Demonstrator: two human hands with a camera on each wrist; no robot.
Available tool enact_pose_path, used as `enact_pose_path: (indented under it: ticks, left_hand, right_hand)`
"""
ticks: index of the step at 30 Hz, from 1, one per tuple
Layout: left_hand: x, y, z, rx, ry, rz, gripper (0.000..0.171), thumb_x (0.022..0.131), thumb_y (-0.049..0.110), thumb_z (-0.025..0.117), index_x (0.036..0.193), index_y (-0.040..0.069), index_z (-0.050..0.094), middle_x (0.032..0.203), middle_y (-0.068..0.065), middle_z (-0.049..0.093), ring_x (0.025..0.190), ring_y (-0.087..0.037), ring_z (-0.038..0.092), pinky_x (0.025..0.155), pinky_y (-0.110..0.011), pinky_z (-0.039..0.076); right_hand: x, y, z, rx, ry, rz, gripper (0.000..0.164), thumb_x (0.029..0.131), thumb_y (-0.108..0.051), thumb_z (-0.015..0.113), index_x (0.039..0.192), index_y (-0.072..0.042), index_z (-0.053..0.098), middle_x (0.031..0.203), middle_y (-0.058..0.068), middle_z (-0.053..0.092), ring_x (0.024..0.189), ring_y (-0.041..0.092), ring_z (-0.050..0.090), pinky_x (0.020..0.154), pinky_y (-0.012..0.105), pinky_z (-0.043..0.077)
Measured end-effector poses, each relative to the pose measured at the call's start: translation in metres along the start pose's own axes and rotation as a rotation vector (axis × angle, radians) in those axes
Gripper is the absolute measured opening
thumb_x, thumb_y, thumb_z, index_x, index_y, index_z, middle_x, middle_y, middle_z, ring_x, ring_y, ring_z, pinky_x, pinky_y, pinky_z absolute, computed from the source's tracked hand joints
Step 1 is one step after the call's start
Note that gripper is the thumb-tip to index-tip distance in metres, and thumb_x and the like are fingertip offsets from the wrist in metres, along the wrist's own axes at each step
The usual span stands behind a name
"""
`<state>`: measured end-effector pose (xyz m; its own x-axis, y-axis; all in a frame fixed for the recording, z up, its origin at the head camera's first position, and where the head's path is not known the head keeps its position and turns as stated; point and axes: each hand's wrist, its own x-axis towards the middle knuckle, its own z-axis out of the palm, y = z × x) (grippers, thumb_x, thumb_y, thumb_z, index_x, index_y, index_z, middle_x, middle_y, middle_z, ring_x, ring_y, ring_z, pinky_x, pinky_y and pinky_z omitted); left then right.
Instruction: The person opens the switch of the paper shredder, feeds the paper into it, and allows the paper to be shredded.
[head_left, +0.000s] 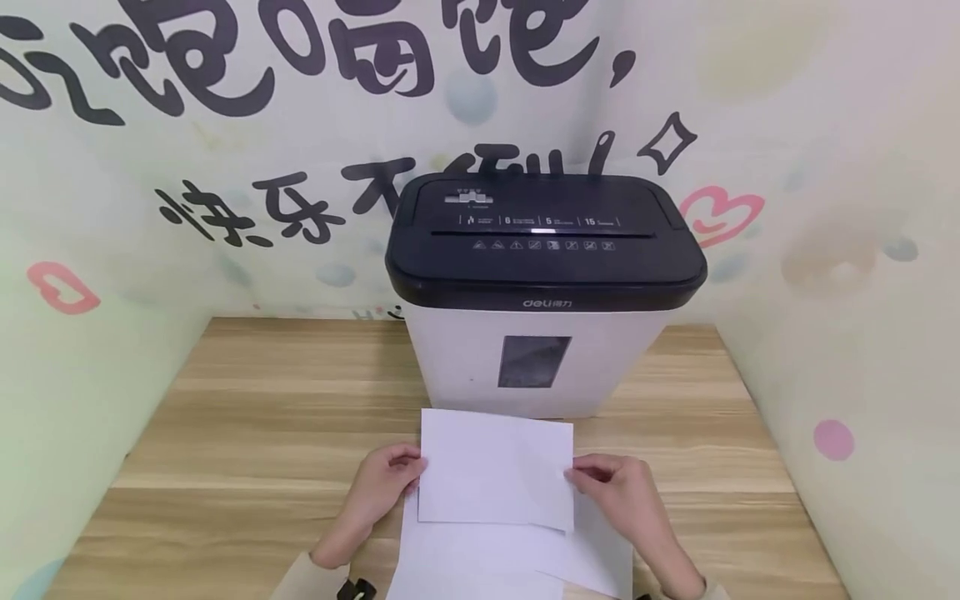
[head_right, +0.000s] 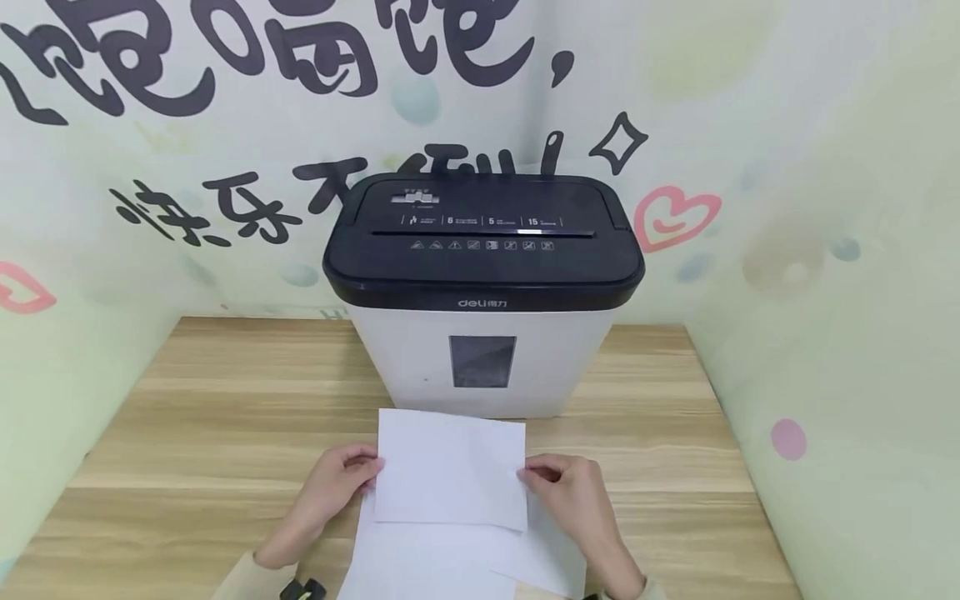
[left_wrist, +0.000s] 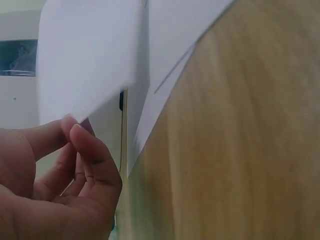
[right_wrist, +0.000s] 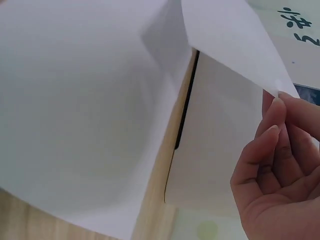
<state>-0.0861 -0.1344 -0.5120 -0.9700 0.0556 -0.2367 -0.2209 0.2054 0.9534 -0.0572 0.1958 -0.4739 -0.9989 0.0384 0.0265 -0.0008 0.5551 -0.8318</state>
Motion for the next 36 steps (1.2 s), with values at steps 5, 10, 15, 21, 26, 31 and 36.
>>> enact_pose_path:
  ticks: [5, 10, 15, 21, 26, 31, 36]
  left_hand:
    - [-0.007, 0.015, -0.004, 0.075, 0.034, 0.111, 0.011, 0.088, 0.005, 0.074, 0.092, -0.004, 0.072, 0.075, -0.005, 0.067, 0.060, -0.010, 0.059, 0.056, -0.020, 0.050]
    - [-0.027, 0.055, -0.016, 0.185, 0.057, 0.321, 0.004, 0.086, 0.010, 0.077, 0.085, 0.007, 0.076, 0.067, -0.001, 0.067, 0.057, -0.014, 0.061, 0.051, -0.024, 0.051]
    - [-0.038, 0.082, -0.024, 0.264, 0.032, 0.451, 0.004, 0.089, 0.015, 0.075, 0.085, 0.015, 0.077, 0.070, 0.005, 0.068, 0.060, -0.009, 0.062, 0.051, -0.025, 0.050]
    - [-0.045, 0.107, -0.028, 0.362, 0.076, 0.615, 0.006, 0.088, 0.015, 0.077, 0.084, 0.020, 0.077, 0.073, 0.012, 0.067, 0.065, -0.004, 0.062, 0.058, -0.024, 0.053]
    - [-0.048, 0.144, -0.037, 0.383, 0.047, 0.789, 0.008, 0.084, 0.007, 0.080, 0.086, 0.015, 0.078, 0.077, 0.012, 0.068, 0.064, -0.004, 0.060, 0.059, -0.019, 0.052]
    - [-0.045, 0.188, -0.048, 0.429, 0.032, 0.949, 0.011, 0.081, 0.001, 0.080, 0.087, 0.010, 0.079, 0.078, 0.007, 0.071, 0.063, -0.004, 0.058, 0.058, -0.015, 0.049]
    - [-0.038, 0.213, -0.054, 0.475, 0.061, 1.048, 0.016, 0.078, -0.002, 0.081, 0.086, 0.012, 0.079, 0.077, 0.009, 0.070, 0.062, -0.004, 0.058, 0.058, -0.015, 0.048]
  right_hand:
    - [-0.001, -0.009, -0.014, -0.031, -0.001, 0.003, 0.008, 0.080, -0.006, 0.082, 0.083, -0.013, 0.079, 0.079, -0.003, 0.074, 0.064, 0.004, 0.065, 0.058, 0.022, 0.053]
    - [-0.003, -0.029, -0.042, 0.000, 0.000, -0.044, 0.005, 0.081, -0.011, 0.083, 0.084, -0.011, 0.080, 0.078, -0.002, 0.075, 0.065, 0.008, 0.068, 0.060, 0.025, 0.055]
    - [-0.003, -0.043, -0.062, 0.017, 0.033, -0.160, 0.004, 0.082, -0.012, 0.082, 0.085, -0.011, 0.081, 0.079, -0.004, 0.075, 0.068, 0.006, 0.069, 0.062, 0.022, 0.056]
    - [0.000, -0.055, -0.074, -0.007, 0.075, -0.308, 0.005, 0.083, -0.005, 0.079, 0.084, -0.010, 0.080, 0.079, -0.004, 0.074, 0.069, 0.005, 0.068, 0.063, 0.018, 0.055]
    - [0.004, -0.086, -0.098, -0.053, 0.128, -0.394, 0.009, 0.080, 0.001, 0.080, 0.084, -0.007, 0.080, 0.080, 0.000, 0.075, 0.067, 0.002, 0.066, 0.055, 0.015, 0.050]
    - [0.019, -0.117, -0.123, -0.075, 0.198, -0.558, 0.020, 0.072, 0.012, 0.081, 0.081, -0.005, 0.079, 0.075, 0.001, 0.074, 0.066, -0.003, 0.063, 0.053, 0.012, 0.044]
    - [0.028, -0.134, -0.137, -0.131, 0.214, -0.580, 0.020, 0.073, 0.008, 0.082, 0.083, -0.009, 0.080, 0.074, -0.005, 0.073, 0.062, -0.003, 0.059, 0.048, 0.014, 0.038]
